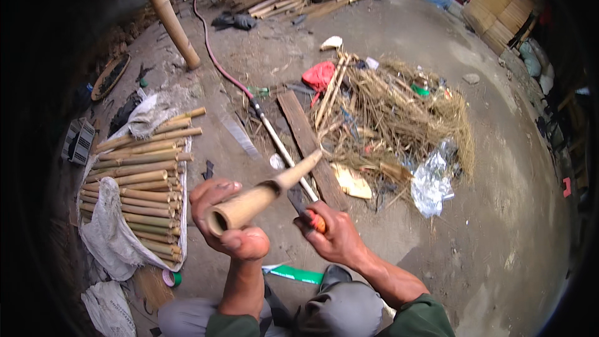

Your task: The person sits on the floor and uses a knife to shave and taper the ends of bamboo poles. They repeatedly pick up poles from a nearby pile, carve the ends, and place the finished pieces back on the pile.

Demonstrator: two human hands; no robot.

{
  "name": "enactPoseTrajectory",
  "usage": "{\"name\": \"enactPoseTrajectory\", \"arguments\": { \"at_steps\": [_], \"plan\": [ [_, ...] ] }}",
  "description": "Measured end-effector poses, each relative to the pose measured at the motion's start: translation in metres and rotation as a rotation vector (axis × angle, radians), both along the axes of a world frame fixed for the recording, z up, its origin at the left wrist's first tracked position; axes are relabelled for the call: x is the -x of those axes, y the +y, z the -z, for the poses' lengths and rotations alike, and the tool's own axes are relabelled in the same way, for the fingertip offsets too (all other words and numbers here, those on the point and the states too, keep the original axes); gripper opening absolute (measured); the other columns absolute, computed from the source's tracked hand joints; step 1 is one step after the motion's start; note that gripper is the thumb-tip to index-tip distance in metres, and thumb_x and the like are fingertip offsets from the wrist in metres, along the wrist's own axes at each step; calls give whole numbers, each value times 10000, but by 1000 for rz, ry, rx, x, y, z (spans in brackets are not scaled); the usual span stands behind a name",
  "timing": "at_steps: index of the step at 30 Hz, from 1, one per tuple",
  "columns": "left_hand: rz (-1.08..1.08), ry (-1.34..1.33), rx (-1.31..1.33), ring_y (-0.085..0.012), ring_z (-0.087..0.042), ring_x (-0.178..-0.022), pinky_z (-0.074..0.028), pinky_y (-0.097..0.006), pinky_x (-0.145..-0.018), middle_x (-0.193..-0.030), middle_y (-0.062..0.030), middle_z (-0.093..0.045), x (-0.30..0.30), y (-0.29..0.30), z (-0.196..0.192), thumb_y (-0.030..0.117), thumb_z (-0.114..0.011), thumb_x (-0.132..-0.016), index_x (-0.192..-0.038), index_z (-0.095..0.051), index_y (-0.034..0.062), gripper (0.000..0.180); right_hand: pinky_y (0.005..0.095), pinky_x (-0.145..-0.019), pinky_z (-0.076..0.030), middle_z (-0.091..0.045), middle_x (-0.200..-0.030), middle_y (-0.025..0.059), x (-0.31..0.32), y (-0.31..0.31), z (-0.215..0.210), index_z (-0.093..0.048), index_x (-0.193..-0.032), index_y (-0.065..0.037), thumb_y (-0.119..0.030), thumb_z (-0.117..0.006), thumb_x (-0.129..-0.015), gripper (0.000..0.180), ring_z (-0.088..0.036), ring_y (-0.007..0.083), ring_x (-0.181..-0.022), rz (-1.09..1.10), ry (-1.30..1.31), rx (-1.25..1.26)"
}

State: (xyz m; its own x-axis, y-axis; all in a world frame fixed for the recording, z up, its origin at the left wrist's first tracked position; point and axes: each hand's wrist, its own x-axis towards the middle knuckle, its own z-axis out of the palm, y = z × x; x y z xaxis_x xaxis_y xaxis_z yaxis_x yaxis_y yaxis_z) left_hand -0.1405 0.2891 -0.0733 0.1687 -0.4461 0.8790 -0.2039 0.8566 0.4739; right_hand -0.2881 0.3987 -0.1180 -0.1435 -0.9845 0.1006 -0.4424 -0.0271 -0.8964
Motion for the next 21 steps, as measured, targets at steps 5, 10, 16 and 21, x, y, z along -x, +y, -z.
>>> {"name": "enactPoseTrajectory", "arguments": {
  "at_steps": [5,10,16,21],
  "plan": [
    [71,168,-113,-241,-520,-833,-469,-368,-741,-946,-136,-511,4,7,-3,629,-357,-1008,-985,-520,19,631,423,-695,-542,-662,-833,178,1,1,3,-623,-1071,-24,-119,-707,-853,252,-688,382,-764,-28,-56,-8],
    [-130,-31,-64,-216,-484,-769,-425,-353,-685,-881,-116,-471,-4,9,-2,577,-437,-1001,-911,-497,42,546,403,-653,-520,-634,-766,181,-2,-1,2,-623,-1050,-15,-150,-707,-903,217,-645,311,-682,-77,-62,64],
    [-86,155,-209,-186,-442,-732,-379,-310,-659,-864,-103,-445,-3,11,0,617,-506,-940,-907,-438,51,571,390,-683,-534,-648,-821,187,-6,-4,0,-616,-1065,-5,-153,-723,-907,242,-672,398,-749,73,-2,-176],
    [114,275,-211,-167,-409,-745,-358,-305,-670,-870,-98,-413,0,15,0,764,-549,-847,-931,-392,70,716,398,-691,-534,-646,-824,199,-4,-3,3,-609,-1088,-5,-149,-726,-890,271,-660,408,-749,-129,-84,115]
  ]
}}
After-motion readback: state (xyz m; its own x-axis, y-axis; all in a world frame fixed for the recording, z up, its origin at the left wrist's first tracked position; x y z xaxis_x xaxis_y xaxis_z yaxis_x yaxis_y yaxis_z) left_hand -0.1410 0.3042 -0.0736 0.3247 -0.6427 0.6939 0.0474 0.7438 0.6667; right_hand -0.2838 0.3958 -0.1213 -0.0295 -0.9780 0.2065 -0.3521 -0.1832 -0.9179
